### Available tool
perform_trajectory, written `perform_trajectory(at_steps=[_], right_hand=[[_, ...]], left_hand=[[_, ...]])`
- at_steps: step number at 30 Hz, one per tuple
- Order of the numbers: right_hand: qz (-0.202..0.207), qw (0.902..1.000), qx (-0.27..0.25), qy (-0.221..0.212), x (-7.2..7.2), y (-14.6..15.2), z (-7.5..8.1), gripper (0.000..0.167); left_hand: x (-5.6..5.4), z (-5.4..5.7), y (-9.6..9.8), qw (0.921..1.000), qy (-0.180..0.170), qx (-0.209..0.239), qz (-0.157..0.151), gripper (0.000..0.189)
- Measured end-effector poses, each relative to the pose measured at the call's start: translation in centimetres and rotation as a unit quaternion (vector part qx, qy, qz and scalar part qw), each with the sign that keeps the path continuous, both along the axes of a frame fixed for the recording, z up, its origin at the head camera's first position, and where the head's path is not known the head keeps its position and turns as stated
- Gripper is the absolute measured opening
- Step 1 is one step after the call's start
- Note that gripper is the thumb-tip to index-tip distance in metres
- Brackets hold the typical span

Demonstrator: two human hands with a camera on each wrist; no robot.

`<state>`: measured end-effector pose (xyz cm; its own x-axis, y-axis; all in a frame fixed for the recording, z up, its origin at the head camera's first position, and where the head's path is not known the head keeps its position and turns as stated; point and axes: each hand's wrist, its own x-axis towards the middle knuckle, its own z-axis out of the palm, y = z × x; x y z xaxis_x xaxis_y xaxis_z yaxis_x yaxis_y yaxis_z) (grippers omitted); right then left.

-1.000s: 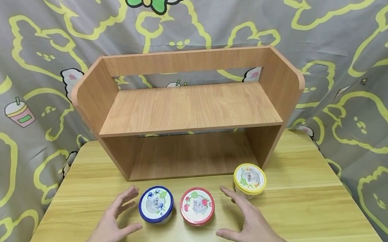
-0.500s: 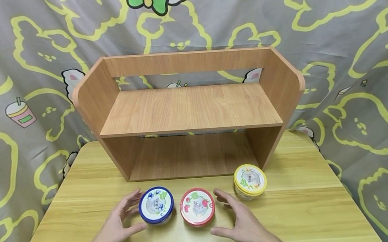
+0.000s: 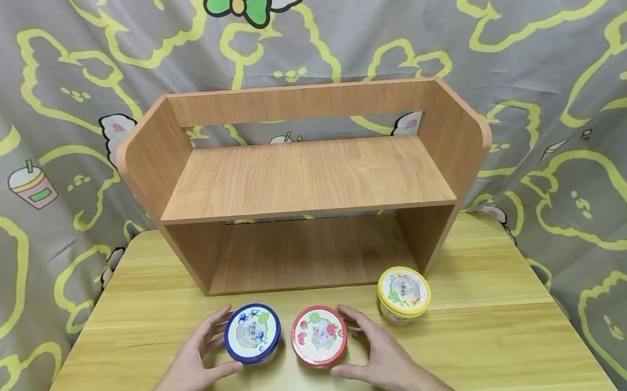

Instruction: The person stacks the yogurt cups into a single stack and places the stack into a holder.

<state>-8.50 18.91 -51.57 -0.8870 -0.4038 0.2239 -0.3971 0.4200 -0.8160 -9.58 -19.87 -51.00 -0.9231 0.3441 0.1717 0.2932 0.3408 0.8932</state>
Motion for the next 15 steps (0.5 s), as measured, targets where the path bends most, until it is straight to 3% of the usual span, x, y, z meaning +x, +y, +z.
perform_trajectory(at_steps=[15], right_hand=[[-0.004,0.9999,0.003,-0.011,-0.45,-0.98,-0.83,0.103]], left_hand=[[-0.33,-0.24,0.64,0.9997,-0.025,0.002,-0.005,0.106]])
